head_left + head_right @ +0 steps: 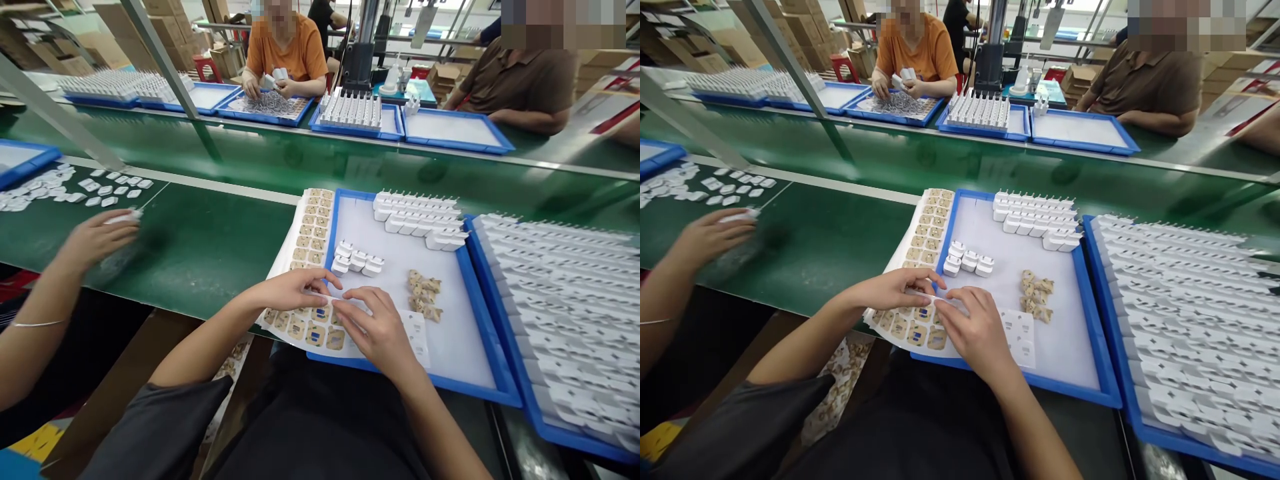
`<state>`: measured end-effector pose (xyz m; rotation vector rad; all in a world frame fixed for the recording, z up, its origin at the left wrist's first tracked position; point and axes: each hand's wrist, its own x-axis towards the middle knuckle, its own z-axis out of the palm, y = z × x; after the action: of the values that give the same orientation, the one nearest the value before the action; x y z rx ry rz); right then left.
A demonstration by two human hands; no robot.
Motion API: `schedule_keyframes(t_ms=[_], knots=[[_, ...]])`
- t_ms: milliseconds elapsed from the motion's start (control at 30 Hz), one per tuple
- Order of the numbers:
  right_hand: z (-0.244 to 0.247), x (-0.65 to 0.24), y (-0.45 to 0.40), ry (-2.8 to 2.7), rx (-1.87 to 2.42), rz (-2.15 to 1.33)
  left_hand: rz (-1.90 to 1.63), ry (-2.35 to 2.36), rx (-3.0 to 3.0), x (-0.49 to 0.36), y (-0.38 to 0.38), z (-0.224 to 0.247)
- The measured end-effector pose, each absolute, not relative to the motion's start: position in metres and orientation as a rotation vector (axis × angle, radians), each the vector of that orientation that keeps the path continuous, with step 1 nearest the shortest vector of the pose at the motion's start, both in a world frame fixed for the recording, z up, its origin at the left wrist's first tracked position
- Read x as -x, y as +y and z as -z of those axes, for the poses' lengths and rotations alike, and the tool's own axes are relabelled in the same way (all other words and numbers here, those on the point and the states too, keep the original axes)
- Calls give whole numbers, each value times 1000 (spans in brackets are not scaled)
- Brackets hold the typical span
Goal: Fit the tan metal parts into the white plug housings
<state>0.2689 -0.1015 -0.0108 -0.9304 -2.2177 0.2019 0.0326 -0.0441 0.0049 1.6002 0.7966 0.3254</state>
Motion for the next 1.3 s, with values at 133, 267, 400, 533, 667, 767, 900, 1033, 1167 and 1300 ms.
schedule_keyframes(t_ms=[133, 267, 400, 533, 667, 767, 900, 1033, 1167, 1300], knots=[[15, -264, -101, -2165, 904, -258, -332, 759, -1482, -38, -44, -2], [15, -268, -102, -2132, 873, -278, -313, 784, -1470, -37, -40, 2], [14, -281, -106, -2016, 889, -477, -342, 918, -1654, -36, -36, 3], [19, -297, -110, -1772, 989, -758, -385, 1175, -2037, -42, -35, 1], [28, -301, -111, -1620, 1050, -868, -466, 1501, -2302, -63, -34, 3], [33, -298, -110, -1640, 1105, -863, -407, 1672, -2431, -83, -31, 6], [36, -295, -110, -1692, 1165, -848, -324, 1659, -2482, -94, -28, 5], [38, -295, -110, -1686, 1227, -875, -475, 1589, -2313, -84, -28, 2], [40, -295, -109, -1725, 1334, -913, -697, 1567, -2103, -69, -27, -1], [41, -295, -108, -1758, 1361, -986, -1102, 1480, -1751, -56, -29, -9]])
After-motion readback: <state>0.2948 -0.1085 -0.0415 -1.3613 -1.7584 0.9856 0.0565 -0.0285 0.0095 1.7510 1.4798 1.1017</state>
